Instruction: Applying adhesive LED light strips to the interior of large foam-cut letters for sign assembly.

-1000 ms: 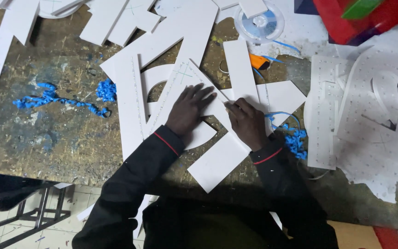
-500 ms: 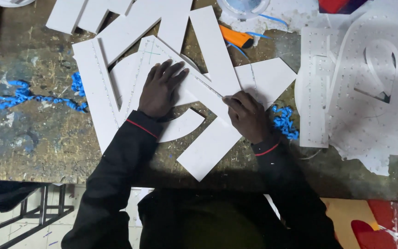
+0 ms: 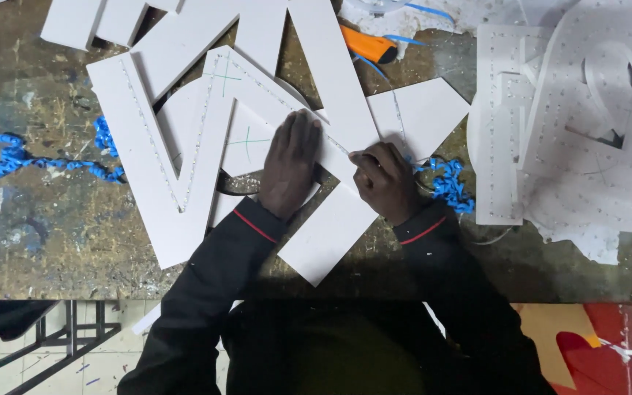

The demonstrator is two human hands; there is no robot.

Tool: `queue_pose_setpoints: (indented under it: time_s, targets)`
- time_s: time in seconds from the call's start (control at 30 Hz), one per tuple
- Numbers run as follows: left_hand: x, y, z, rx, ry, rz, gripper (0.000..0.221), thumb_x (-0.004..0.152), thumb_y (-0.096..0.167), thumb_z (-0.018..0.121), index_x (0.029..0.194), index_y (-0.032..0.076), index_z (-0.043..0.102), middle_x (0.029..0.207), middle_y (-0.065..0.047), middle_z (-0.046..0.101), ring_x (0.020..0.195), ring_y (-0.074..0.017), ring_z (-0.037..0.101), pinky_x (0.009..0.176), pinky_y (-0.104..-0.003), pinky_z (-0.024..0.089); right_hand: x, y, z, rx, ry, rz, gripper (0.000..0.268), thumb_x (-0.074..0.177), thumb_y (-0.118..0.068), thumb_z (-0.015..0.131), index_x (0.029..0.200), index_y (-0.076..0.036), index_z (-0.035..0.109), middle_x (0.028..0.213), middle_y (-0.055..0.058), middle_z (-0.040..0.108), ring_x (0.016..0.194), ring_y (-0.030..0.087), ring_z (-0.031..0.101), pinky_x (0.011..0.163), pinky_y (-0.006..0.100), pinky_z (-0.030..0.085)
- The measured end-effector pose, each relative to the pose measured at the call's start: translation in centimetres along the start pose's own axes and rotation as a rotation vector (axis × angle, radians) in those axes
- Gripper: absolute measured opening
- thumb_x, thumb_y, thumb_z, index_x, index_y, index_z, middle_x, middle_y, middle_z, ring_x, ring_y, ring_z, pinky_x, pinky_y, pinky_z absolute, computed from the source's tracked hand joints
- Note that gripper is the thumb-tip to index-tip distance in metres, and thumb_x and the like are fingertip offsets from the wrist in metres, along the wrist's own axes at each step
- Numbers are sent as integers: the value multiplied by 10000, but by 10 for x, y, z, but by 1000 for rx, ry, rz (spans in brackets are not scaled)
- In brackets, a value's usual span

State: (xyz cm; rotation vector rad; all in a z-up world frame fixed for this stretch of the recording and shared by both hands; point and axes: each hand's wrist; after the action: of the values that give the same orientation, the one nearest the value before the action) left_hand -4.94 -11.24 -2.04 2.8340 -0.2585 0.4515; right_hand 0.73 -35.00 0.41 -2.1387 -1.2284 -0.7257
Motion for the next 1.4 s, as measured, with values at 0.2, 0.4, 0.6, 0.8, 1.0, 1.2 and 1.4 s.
queue_pose_setpoints:
  time_s: [0.2, 0.4, 0.6, 0.8, 1.0, 1.2, 1.4]
  targets:
    - [-17, 31, 33, -101, 19, 165, 806, 919, 179, 813, 1651, -38, 553, 1643, -349, 520, 1576, -602, 447, 1320, -644, 392, -2, 0, 2, -32, -11, 7, 240, 938, 15, 708, 1103, -115, 824, 962, 10, 594, 827, 242, 695, 637, 348, 593]
    - [-16, 27, -5, -100, 1, 150, 741, 926, 221, 789, 1632, 69, 623, 1629, -177, 591, 1585, -461, 491, 1320, -590, 383, 5, -5, -20, -14, -73, -8, 207, 1003, 33, 716, 1127, -103, 809, 1009, 35, 629, 905, 290, 741, 675, 397, 657]
    - [-24, 2, -36, -63, 80, 100, 730, 902, 370, 771, 1599, 168, 687, 1588, -61, 661, 1556, -385, 554, 1307, -586, 380, -21, 6, -62, 73, -114, 36, 207, 1050, 77, 769, 1202, -48, 832, 1094, 75, 656, 1038, 394, 775, 763, 458, 684]
    - [-41, -39, -39, -80, 4, 97, 713, 951, 212, 653, 1663, 224, 633, 1668, -33, 601, 1632, -377, 452, 1352, -571, 302, -52, 34, -103, 166, -167, 294, 114, 1090, -4, 807, 1182, -56, 850, 1137, 150, 754, 1115, 433, 783, 977, 498, 632]
    - [-44, -39, -33, -161, 55, 90, 631, 1083, 205, 535, 1710, 263, 581, 1686, -29, 597, 1666, -355, 419, 1381, -555, 232, -1, -6, -93, 333, -75, 432, 208, 1111, 65, 750, 1285, -15, 831, 1191, 180, 719, 1154, 422, 743, 1041, 504, 587]
    - [-36, -45, -48, -413, 34, 22, 584, 1038, 97, 607, 1619, 74, 659, 1586, -158, 671, 1561, -411, 571, 1317, -612, 365, 37, -43, 1, 255, -191, 174, 240, 1044, -154, 838, 1283, -156, 817, 1118, 43, 760, 1011, 288, 784, 878, 439, 624]
    - [-39, -42, -46, -371, 51, 8, 463, 1114, 168, 605, 1556, 75, 704, 1602, -126, 672, 1559, -352, 587, 1320, -550, 363, 32, -47, -8, 73, -287, 207, 250, 1078, -28, 757, 1310, -111, 803, 1048, 56, 706, 1004, 300, 770, 892, 399, 609]
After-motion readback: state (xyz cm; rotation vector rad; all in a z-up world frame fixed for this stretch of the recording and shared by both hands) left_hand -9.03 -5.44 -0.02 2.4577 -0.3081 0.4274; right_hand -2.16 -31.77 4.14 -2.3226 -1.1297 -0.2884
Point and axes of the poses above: each hand's wrist, its own x-axis towards the middle knuckle, its own z-axis out of the palm, y = z × x
